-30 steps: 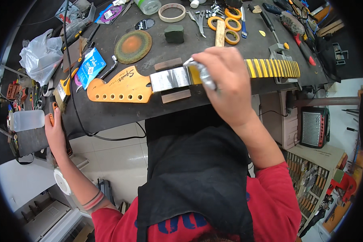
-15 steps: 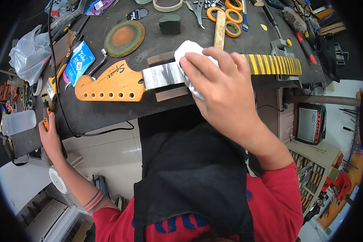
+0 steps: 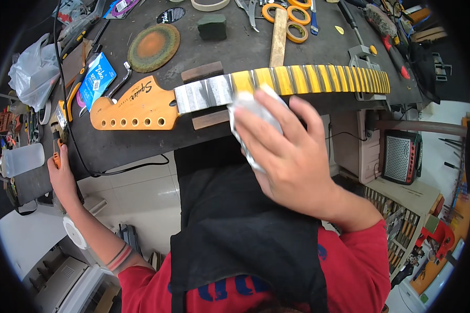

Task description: The person uses a rotary tool on the frets of a guitar neck, wipes the surface with a cloth, and peels strips of yellow masking tape from the fretboard.

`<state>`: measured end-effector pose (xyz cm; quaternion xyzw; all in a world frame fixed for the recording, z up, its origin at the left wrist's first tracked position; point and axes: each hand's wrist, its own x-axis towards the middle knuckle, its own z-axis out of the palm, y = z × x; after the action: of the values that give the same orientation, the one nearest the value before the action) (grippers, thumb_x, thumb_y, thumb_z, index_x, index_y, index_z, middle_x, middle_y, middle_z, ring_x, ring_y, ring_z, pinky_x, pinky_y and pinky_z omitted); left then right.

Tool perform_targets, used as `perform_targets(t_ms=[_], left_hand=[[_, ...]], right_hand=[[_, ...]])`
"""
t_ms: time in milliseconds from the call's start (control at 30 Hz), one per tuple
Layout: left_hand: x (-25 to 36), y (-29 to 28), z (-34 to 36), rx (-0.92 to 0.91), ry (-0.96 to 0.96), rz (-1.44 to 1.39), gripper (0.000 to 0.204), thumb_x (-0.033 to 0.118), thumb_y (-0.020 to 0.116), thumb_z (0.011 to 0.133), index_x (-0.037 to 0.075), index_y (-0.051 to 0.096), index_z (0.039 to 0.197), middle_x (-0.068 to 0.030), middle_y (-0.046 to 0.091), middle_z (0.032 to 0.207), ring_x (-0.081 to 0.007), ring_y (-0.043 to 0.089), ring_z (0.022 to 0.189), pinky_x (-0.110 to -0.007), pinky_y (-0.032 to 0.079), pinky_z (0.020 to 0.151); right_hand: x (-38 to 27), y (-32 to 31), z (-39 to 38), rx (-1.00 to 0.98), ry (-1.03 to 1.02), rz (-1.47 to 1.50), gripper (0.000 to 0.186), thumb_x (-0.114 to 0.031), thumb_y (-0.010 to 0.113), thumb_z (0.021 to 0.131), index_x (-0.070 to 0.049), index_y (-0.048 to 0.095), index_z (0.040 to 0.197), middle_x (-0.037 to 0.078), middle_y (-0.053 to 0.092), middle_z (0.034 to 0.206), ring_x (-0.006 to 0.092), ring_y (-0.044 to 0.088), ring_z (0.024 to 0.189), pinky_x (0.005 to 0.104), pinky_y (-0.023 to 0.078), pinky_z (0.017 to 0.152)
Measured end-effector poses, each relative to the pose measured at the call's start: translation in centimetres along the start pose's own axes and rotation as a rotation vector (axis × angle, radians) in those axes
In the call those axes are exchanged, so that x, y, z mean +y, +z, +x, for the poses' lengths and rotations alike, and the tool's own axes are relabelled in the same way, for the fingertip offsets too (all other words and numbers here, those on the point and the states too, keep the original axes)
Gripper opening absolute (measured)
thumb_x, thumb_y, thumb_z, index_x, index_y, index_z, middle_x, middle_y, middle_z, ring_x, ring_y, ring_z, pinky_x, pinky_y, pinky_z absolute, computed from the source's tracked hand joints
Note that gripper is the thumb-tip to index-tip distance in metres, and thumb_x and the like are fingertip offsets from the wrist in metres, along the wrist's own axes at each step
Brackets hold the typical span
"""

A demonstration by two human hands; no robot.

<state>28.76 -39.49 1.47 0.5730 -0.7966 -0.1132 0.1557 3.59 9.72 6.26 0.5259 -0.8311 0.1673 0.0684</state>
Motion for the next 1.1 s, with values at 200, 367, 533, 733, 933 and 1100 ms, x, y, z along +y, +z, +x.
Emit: perform_targets(t_ms=[200,367,533,733,933,1100], left_hand=[[0.5,0.2,0.0,0.002,-0.026,0.1,0.082,0.079,0.064,0.101,0.002,0.068,0.13,-0.0211,0.075,0.117,-0.0386,0.071,0.108,-0.047,0.054,0.1],[0.7,0.3,0.2,0.006,-0.058,0.22,0.085,0.083,0.06,0.1,0.005,0.068,0.133,-0.0214,0.077,0.121,-0.0414,0.073,0.114,-0.05,0.055,0.101],[0.4,0.6,-0.2,0.085,-0.044,0.198,0.087,0.082,0.061,0.1,0.002,0.068,0.133,-0.0231,0.076,0.119,-0.0414,0.072,0.111,-0.05,0.054,0.1],[-1.4,-0.4,-1.2,0.155,-0.047,-0.018,0.085,0.077,0.062,0.104,-0.003,0.067,0.133,-0.0246,0.075,0.12,-0.0421,0.07,0.111,-0.048,0.053,0.101],[-3.1,-0.3,-1.9,0.168,-0.003,-0.131,0.073,0.069,0.068,0.106,0.0,0.068,0.131,-0.0234,0.077,0.117,-0.039,0.073,0.11,-0.046,0.054,0.101],[-0.6,-1.3,-3.4,0.151,-0.089,-0.079,0.067,0.064,0.068,0.107,0.002,0.068,0.132,-0.0258,0.076,0.117,-0.0399,0.072,0.108,-0.045,0.054,0.101]], right_hand=[[0.9,1.8,-4.8,-0.047,0.375,0.749,0.026,-0.006,0.078,0.095,-0.002,0.079,0.121,0.013,0.075,0.123,0.0331,0.072,0.112,0.042,0.053,0.1],[1.9,2.9,-6.0,-0.057,1.013,1.527,0.035,-0.029,0.059,0.121,0.002,0.07,0.133,0.006,0.076,0.121,0.0111,0.072,0.106,0.0296,0.057,0.093],[1.6,1.7,-4.4,0.578,0.667,1.303,0.047,-0.023,0.054,0.122,0.009,0.052,0.156,0.012,0.071,0.136,0.0167,0.071,0.121,0.0322,0.057,0.104],[3.2,1.7,-0.2,0.606,0.329,0.656,0.037,-0.011,0.06,0.117,0.008,0.062,0.148,0.02,0.073,0.135,0.0298,0.071,0.125,0.0386,0.054,0.109],[3.0,3.0,5.6,0.575,0.139,0.29,0.036,0.006,0.07,0.105,0.003,0.069,0.141,0.022,0.075,0.131,0.04,0.073,0.119,0.0433,0.056,0.105],[2.2,3.7,4.6,0.451,0.128,0.269,0.039,0.01,0.07,0.102,0.003,0.069,0.141,0.022,0.075,0.133,0.0412,0.073,0.122,0.046,0.057,0.105]])
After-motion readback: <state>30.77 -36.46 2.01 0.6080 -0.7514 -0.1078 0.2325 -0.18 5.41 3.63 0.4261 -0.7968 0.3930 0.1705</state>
